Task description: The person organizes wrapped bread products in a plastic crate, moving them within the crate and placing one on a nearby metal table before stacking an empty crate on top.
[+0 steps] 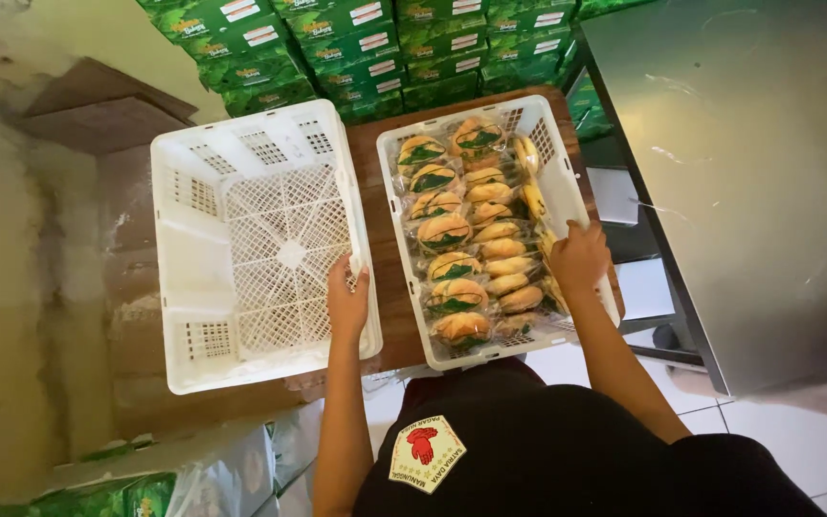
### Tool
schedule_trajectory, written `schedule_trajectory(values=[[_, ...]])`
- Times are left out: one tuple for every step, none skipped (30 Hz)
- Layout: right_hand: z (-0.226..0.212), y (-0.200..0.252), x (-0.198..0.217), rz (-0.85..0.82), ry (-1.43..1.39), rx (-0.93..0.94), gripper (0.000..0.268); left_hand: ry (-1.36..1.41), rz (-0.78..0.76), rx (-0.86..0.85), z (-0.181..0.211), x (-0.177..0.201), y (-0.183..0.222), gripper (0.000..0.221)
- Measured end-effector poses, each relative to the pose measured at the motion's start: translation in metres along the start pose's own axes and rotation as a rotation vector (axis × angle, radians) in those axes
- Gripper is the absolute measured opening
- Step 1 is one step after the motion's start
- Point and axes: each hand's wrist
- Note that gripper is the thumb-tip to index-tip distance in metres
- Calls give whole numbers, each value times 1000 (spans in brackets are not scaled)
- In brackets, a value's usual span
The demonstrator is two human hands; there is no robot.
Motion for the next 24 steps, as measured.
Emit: schedule_trajectory(values=[[0, 0, 0, 4, 13, -3, 37, 2, -5, 8, 1, 0, 0, 47], [-1, 0, 0, 6, 26, -7, 36, 4, -12, 15, 2, 0, -1, 47], [-1, -1, -1, 5, 26, -7, 36, 3, -13, 16, -4, 0, -1, 47], [-1, 0, -2, 1, 5, -9, 35, 14, -17, 108, -9, 1, -1, 52], [0, 0, -3, -4, -15, -10, 35, 25, -20, 200, -14, 1, -1, 59], [0, 1, -3, -7, -15, -13, 35, 22, -24, 200, -18, 2, -2, 59], [0, 2, -4, 16, -2, -8, 37, -4, -29, 253, -21, 3, -3, 61], [0, 2, -4, 41, 11, -5, 39, -29, -35, 303, -24, 4, -5, 63], [-1, 1, -4, 41, 12, -9, 39, -30, -39, 301, -22, 4, -6, 63], [-1, 1, -4, 36, 2, -2, 39, -27, -33, 294, -20, 3, -5, 63], [0, 2, -4, 32, -8, 5, 39, -24, -27, 286, -18, 3, -4, 62], [0, 2, -5, 36, -6, 5, 39, -20, -27, 284, -14, 1, -4, 62], [0, 1, -6, 33, 14, 0, 38, -27, -21, 286, -9, 0, -4, 63], [0, 1, -7, 29, 33, -4, 37, -34, -15, 288, -5, 0, -3, 64], [1, 1, -4, 33, 34, -3, 37, -31, -15, 286, -13, -1, -7, 64], [1, 2, -1, 42, 35, 4, 38, -35, -4, 278, -22, -1, -9, 63], [1, 2, 1, 51, 35, 11, 40, -40, 7, 269, -30, -1, -10, 63], [0, 2, 2, 51, 35, 10, 40, -39, 6, 268, -36, -1, -14, 63], [-1, 2, 3, 61, 20, 4, 37, 6, 12, 287, -43, -2, -17, 65], [0, 4, 4, 66, 7, -3, 34, 50, 14, 309, -50, -2, -18, 66], [0, 4, 5, 63, 10, -4, 34, 49, 11, 312, -46, -1, -16, 66], [0, 3, 6, 37, 10, -4, 33, 51, 1, 292, -44, 0, -15, 67], [0, 2, 7, 11, 10, -4, 33, 53, -9, 272, -41, 1, -13, 68], [0, 3, 2, 12, 10, -5, 33, 53, -9, 271, -39, 2, -12, 68]])
Point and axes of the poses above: each hand's wrist, its own y-axis away from the middle knuckle, its own x-axis out of the back of the hand, z = x × y, and after that the axes turned 15 degrees about y, right-handed
